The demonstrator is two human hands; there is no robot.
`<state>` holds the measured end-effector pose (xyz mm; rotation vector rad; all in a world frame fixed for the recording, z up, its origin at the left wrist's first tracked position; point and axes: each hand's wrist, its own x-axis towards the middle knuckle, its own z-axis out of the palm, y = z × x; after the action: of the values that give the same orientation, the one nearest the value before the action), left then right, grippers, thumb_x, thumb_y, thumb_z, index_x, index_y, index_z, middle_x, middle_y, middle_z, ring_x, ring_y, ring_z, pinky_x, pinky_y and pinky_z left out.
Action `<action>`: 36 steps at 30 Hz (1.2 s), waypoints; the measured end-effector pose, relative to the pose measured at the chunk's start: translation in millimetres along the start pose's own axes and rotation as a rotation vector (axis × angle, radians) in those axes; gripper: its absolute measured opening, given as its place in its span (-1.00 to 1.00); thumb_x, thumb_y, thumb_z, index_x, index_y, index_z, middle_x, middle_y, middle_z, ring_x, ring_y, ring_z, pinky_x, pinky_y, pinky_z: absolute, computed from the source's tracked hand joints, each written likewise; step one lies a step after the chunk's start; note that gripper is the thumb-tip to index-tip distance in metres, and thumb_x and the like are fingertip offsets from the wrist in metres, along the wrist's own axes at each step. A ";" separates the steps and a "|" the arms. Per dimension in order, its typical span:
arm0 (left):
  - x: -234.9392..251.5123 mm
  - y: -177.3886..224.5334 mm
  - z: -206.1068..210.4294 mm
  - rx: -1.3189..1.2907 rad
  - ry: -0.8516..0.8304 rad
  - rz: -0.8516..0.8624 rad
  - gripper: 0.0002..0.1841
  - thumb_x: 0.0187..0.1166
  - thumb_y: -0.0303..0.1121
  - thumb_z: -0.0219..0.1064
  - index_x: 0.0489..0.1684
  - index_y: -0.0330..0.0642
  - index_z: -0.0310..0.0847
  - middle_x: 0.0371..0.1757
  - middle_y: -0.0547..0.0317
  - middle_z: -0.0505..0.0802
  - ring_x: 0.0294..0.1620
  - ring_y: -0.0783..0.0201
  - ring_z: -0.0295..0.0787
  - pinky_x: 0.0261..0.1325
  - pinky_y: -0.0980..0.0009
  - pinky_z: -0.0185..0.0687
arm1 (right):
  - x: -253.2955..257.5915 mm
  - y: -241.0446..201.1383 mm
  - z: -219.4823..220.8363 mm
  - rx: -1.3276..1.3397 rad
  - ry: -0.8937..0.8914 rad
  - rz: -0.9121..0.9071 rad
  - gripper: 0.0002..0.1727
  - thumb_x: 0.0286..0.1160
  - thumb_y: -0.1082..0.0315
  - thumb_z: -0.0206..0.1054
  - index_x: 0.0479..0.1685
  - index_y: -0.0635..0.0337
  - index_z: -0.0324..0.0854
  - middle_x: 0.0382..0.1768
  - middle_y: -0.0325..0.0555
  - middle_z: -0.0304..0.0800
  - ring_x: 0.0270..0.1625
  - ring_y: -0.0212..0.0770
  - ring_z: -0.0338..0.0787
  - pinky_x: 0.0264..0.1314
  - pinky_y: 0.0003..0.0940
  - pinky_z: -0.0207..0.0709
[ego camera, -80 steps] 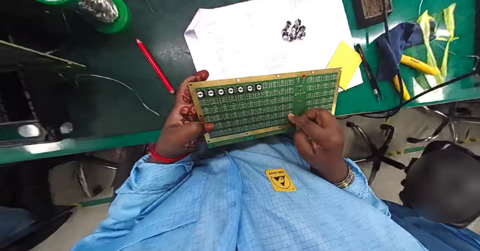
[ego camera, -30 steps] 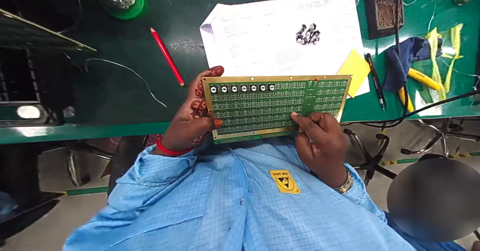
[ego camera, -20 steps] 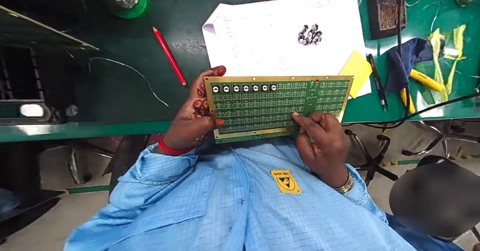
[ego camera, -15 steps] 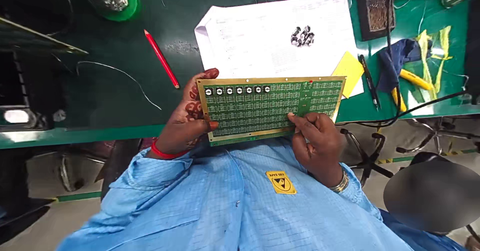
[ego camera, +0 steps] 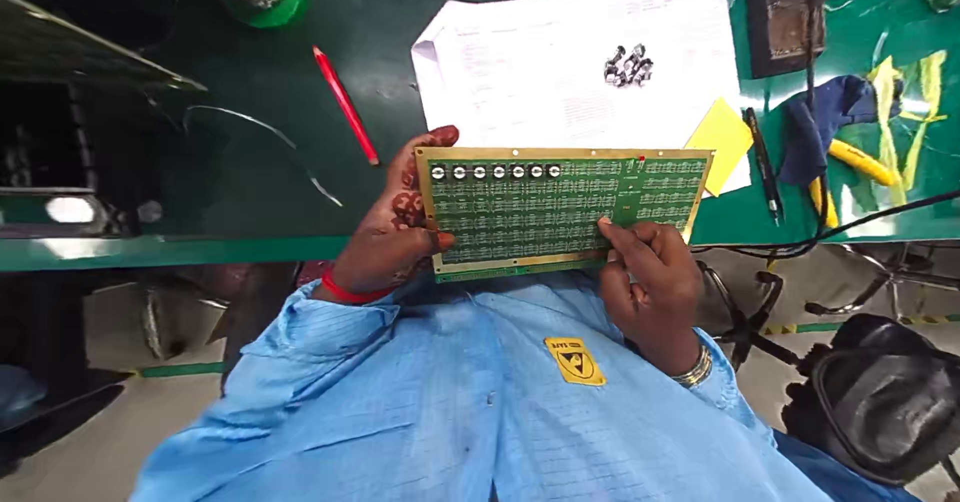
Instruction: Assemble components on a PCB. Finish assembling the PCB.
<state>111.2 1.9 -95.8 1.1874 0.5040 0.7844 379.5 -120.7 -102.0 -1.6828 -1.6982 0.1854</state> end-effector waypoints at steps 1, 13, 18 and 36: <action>-0.2 0.8 0.1 -0.003 0.002 -0.008 -0.11 0.26 -0.65 0.27 0.74 0.06 0.05 0.36 0.46 0.71 0.20 0.51 0.76 0.14 0.56 0.78 | -0.4 0.2 -0.1 0.000 -0.007 -0.001 -0.63 0.53 0.37 0.16 0.08 0.18 0.88 -0.32 0.03 0.66 -0.28 -0.19 0.61 -0.26 -0.39 0.46; 3.7 -5.0 0.0 -0.123 -0.057 0.067 -0.09 0.26 -0.68 0.23 0.74 -0.26 -0.18 0.46 0.34 0.58 0.32 0.45 0.68 0.31 0.41 0.73 | 2.0 4.3 -3.0 -0.037 -0.022 -0.079 -0.65 0.58 0.41 0.16 0.07 0.27 0.86 -0.31 0.14 0.66 -0.21 -0.15 0.60 -0.16 -0.46 0.40; 2.8 -5.8 -1.3 -0.120 -0.063 0.060 -0.05 0.25 -0.65 0.24 0.76 -0.27 -0.24 0.52 0.30 0.52 0.38 0.42 0.64 0.37 0.37 0.70 | 2.1 3.7 -3.1 -0.044 -0.020 -0.078 -0.65 0.58 0.41 0.16 0.06 0.27 0.86 -0.31 0.14 0.66 -0.21 -0.15 0.60 -0.17 -0.48 0.39; -2.8 3.0 3.4 -0.054 0.040 -0.066 -0.15 0.29 -0.77 0.07 0.73 -0.25 -0.16 0.34 0.36 0.65 0.25 0.53 0.70 0.30 0.49 0.69 | 5.8 5.3 -2.1 -0.021 -0.014 -0.064 -0.64 0.57 0.40 0.16 0.09 0.26 0.86 -0.32 0.15 0.64 -0.23 -0.17 0.58 -0.20 -0.49 0.39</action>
<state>111.0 -1.9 -92.0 1.1016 0.5491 0.7625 385.7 -115.5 -101.3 -1.6437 -1.7677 0.1497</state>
